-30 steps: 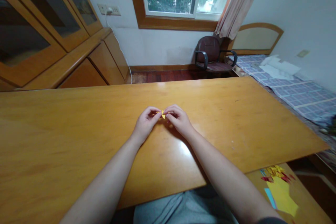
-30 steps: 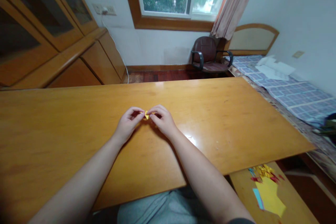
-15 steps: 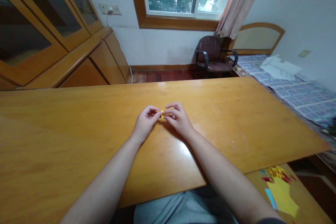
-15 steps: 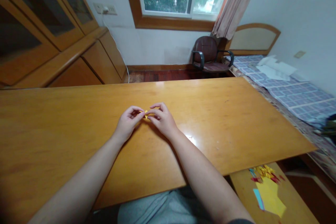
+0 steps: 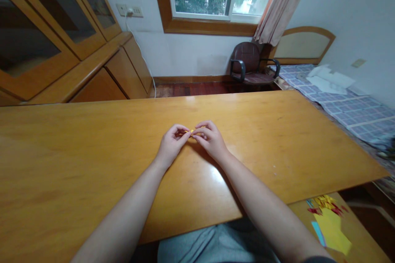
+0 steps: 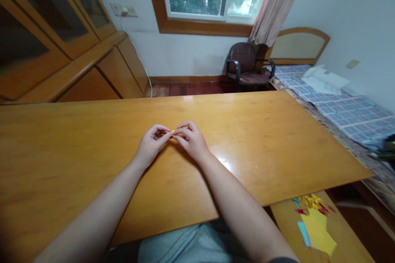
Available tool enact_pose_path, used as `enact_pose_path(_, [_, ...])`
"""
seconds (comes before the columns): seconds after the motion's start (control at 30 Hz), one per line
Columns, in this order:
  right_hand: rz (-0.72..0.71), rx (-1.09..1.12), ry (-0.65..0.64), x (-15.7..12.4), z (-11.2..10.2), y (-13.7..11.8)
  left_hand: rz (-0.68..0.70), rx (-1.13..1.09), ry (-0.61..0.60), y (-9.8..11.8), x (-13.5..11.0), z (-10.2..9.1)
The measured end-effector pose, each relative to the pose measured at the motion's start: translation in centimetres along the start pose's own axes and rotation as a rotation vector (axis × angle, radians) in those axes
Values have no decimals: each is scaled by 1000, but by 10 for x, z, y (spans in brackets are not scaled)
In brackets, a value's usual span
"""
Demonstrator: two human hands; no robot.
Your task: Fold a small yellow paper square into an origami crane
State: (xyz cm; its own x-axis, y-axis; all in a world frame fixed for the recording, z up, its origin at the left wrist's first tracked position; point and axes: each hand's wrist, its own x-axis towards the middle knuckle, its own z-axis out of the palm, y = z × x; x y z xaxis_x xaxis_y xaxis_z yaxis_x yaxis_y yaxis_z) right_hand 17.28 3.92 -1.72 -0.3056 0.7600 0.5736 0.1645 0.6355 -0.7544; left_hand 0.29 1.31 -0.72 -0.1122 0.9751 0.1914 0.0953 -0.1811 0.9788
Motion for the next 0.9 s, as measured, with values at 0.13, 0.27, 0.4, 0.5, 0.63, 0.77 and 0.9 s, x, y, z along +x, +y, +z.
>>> enact_pose_path(0.13, [47, 30, 23, 1, 1, 0, 21, 32, -15, 0, -2, -1])
enact_pose_path(0.27, [70, 65, 11, 2, 0, -3, 58, 77, -21, -1, -2, -1])
enact_pose_path(0.4, [83, 86, -9, 3, -2, -8, 88, 105, -22, -4, -3, -2])
enact_pose_path(0.5, [126, 130, -14, 4, -2, -9, 102, 128, -20, -5, -3, -2])
enact_pose_path(0.63, [197, 183, -11, 4, -1, -7, 121, 161, -29, -4, -4, -2])
enact_pose_path(0.77, [224, 195, -4, 4, 0, -4, 137, 210, -37, -2, -5, -2])
enact_pose_path(0.9, [260, 232, 6, 4, 0, -3, 158, 270, -37, 1, -5, -2])
